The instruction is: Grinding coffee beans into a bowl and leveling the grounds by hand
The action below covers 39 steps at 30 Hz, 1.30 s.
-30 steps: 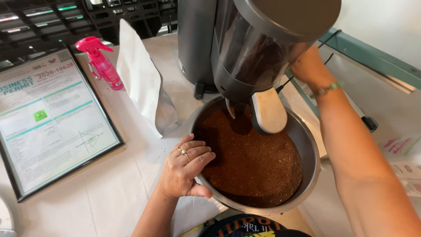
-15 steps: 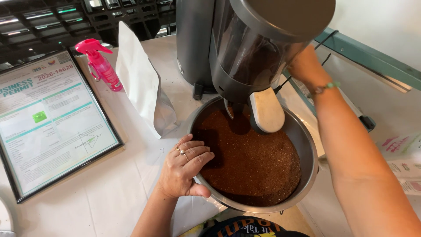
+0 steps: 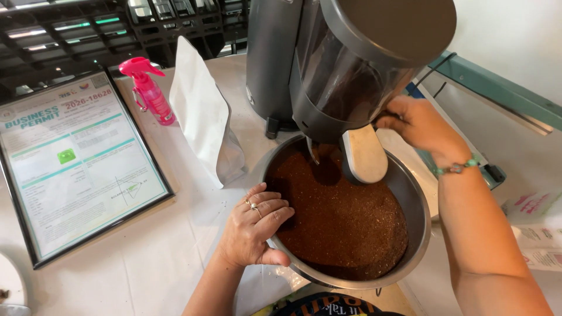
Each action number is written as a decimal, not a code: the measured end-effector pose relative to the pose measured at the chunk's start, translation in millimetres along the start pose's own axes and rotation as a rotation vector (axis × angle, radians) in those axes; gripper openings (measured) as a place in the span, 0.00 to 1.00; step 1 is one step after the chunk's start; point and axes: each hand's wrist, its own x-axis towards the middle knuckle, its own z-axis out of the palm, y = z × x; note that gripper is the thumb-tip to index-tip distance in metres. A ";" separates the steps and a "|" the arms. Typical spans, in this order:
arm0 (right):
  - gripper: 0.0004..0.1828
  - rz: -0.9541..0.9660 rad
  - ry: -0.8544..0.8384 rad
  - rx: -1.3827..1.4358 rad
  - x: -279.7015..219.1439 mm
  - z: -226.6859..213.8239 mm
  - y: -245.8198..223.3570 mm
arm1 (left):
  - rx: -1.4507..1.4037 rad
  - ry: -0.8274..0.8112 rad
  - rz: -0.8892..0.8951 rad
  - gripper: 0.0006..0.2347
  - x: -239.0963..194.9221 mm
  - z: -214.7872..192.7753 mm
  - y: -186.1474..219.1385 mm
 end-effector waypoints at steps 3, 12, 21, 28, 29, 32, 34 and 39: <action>0.06 0.081 0.157 -0.153 19.6 3.2 18.2 | 0.009 -0.003 -0.007 0.37 -0.7 -0.2 2.3; 0.08 -0.003 0.406 0.002 10.6 -2.2 -0.5 | 0.012 0.008 -0.003 0.37 -1.2 0.9 1.3; 0.16 -0.142 0.729 0.170 -2.4 -39.3 -33.1 | 0.001 0.015 -0.004 0.37 3.6 -3.1 5.0; 0.24 -0.626 0.792 -0.085 -21.5 -73.2 -63.9 | 0.001 0.015 -0.015 0.38 5.0 -2.5 8.6; 0.21 -0.655 0.816 -0.143 -19.5 -76.8 -65.4 | -0.003 0.012 -0.020 0.38 5.1 -3.4 9.0; 0.17 -0.625 0.809 -0.189 -21.8 -84.6 -71.9 | -0.013 0.009 -0.025 0.38 8.6 -7.1 11.9; 0.17 -0.617 0.808 -0.214 -22.3 -88.5 -74.0 | -0.013 0.008 -0.028 0.38 8.8 -8.3 13.8; 0.17 -0.568 0.715 -0.276 -25.6 -111.6 -91.6 | -0.013 0.011 -0.033 0.38 7.8 -8.0 14.3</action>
